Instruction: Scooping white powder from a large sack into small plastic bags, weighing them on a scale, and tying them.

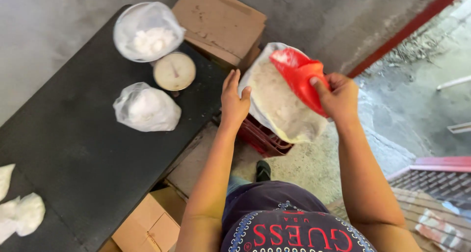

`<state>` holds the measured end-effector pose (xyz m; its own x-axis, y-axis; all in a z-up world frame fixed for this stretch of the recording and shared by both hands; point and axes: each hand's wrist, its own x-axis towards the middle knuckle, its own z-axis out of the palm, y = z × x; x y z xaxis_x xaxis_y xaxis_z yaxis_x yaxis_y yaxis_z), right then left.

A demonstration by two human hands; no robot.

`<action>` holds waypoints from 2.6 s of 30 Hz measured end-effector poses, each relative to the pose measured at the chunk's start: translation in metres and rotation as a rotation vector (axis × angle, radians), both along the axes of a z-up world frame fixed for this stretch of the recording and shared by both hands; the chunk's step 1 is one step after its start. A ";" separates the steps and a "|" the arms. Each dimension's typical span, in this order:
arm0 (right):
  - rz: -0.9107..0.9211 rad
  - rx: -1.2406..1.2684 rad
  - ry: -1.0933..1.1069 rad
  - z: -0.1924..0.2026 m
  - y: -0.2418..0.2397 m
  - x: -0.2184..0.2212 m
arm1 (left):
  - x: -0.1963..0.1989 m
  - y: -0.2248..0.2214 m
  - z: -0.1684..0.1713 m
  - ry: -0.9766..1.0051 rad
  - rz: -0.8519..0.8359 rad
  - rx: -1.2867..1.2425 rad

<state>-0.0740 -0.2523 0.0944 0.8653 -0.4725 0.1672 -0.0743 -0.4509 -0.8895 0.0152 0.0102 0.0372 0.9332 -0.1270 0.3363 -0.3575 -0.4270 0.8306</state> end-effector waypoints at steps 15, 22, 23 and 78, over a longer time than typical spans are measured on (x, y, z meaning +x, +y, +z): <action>0.093 -0.711 0.313 -0.091 0.007 -0.039 | -0.026 -0.027 -0.062 0.292 -0.083 0.143; 0.162 -0.789 0.446 -0.133 0.014 -0.021 | -0.029 -0.028 -0.040 0.329 -0.059 0.139; 0.168 -0.767 0.390 -0.135 0.015 -0.020 | -0.031 -0.029 -0.032 0.382 -0.064 0.132; 0.291 -0.431 -0.028 0.081 0.129 0.090 | 0.062 0.149 0.066 -0.139 0.225 0.069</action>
<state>0.0161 -0.1229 0.1753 0.9430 -0.0959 0.3186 0.1300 -0.7752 -0.6182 0.0771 0.1587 0.1028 0.8858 0.0516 0.4611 -0.3558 -0.5623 0.7465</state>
